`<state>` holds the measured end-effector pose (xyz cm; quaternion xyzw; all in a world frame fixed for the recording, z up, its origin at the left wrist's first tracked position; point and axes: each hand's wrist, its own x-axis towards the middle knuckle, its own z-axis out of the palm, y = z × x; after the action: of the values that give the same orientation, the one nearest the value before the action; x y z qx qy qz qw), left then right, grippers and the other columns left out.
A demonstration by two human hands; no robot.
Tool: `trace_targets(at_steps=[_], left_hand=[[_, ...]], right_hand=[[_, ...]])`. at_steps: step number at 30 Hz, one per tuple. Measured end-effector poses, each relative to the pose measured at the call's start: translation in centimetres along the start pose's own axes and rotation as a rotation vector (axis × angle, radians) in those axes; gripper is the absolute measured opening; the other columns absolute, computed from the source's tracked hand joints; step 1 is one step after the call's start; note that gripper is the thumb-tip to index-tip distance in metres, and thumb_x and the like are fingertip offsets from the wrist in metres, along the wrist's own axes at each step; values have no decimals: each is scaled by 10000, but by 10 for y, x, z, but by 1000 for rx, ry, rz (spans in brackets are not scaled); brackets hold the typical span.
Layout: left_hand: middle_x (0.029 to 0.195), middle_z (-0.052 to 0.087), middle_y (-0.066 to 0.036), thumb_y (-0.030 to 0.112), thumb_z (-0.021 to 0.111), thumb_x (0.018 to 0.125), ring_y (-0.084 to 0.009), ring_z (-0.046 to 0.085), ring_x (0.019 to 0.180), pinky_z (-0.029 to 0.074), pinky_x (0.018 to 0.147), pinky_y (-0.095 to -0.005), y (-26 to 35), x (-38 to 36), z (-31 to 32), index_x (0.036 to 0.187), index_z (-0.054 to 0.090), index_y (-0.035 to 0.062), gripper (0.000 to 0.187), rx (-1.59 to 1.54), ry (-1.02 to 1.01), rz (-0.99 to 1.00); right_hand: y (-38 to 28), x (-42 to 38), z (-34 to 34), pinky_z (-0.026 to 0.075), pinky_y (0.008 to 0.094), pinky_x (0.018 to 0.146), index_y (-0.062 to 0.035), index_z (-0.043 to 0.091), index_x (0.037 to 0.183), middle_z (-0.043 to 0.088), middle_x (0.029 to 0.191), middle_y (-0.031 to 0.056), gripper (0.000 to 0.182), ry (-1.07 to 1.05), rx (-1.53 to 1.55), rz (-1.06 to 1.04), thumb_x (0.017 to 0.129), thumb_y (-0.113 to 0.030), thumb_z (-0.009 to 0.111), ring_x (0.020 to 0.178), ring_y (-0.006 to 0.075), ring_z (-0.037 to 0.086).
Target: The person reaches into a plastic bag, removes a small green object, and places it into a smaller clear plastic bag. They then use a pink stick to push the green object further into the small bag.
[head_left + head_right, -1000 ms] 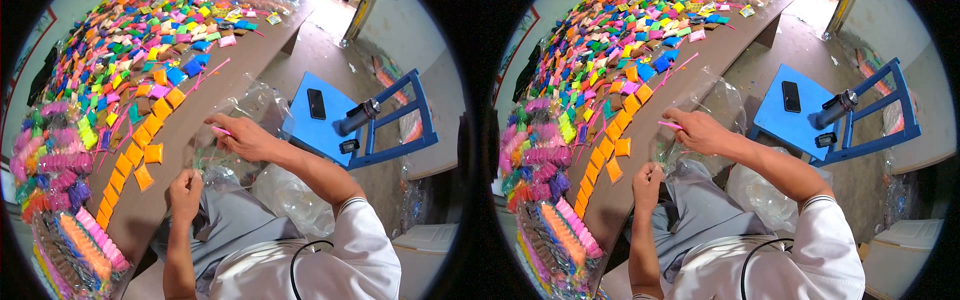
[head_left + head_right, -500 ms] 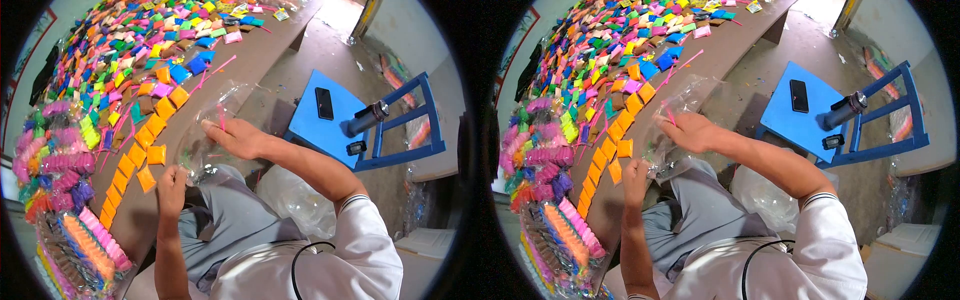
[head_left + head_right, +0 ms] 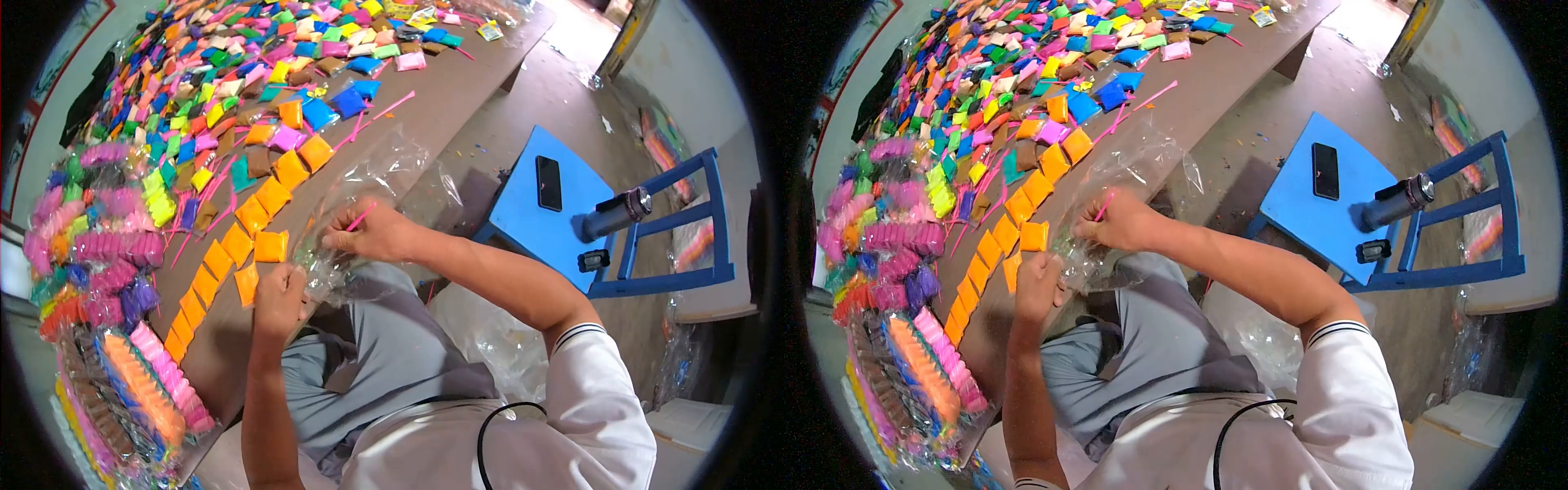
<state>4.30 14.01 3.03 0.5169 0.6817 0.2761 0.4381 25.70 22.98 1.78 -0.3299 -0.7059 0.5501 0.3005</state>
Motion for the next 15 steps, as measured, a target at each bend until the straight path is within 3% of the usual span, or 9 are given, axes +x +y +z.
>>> trace_targets(at_steps=[4, 6, 10, 12, 13, 15], left_hand=[[638, 590, -60, 209, 521, 973, -96, 505, 463, 406, 451, -270, -3, -4, -5, 866, 602, -29, 274, 8, 24, -23], [622, 598, -64, 214, 525, 965, -115, 538, 474, 426, 457, -291, -1, -4, -3, 852, 608, -29, 281, 12, 51, -59], [601, 604, -98, 230, 538, 950, -172, 586, 496, 463, 502, -348, -3, -2, 6, 823, 614, -34, 302, 105, 115, -8], [619, 604, -180, 251, 550, 931, -295, 632, 565, 479, 573, -420, -7, -1, 10, 799, 614, -36, 322, 154, 134, 114], [619, 604, -180, 251, 550, 931, -295, 632, 565, 479, 573, -420, -9, -1, 10, 799, 614, -36, 322, 147, 136, 112], [678, 597, -239, 263, 559, 919, -397, 624, 643, 468, 613, -459, -12, -1, 10, 791, 607, -34, 327, 263, 191, 150]], right_hand=[[2, -7, -2, 532, 329, 689, -22, 706, 998, 696, 785, 100, 247, -29, -318, -64, 912, -252, 683, 718, 167, 675], [0, -11, 0, 524, 338, 686, -26, 686, 986, 687, 784, 116, 207, 102, -457, -215, 892, -211, 694, 723, 198, 676], [-25, -10, 0, 513, 334, 678, -21, 662, 974, 671, 757, 110, 204, 10, -222, -97, 884, -201, 701, 737, 194, 675], [-32, -6, 6, 499, 338, 658, -21, 653, 908, 654, 734, 103, 193, -32, -207, -83, 873, -200, 716, 714, 195, 665], [-31, -4, 10, 499, 338, 658, -21, 653, 908, 654, 734, 103, 193, -37, -211, -82, 873, -200, 716, 714, 195, 665], [-21, 2, 17, 497, 354, 652, -23, 671, 888, 653, 733, 112, 189, -3, -153, -111, 859, -200, 728, 700, 227, 658]])
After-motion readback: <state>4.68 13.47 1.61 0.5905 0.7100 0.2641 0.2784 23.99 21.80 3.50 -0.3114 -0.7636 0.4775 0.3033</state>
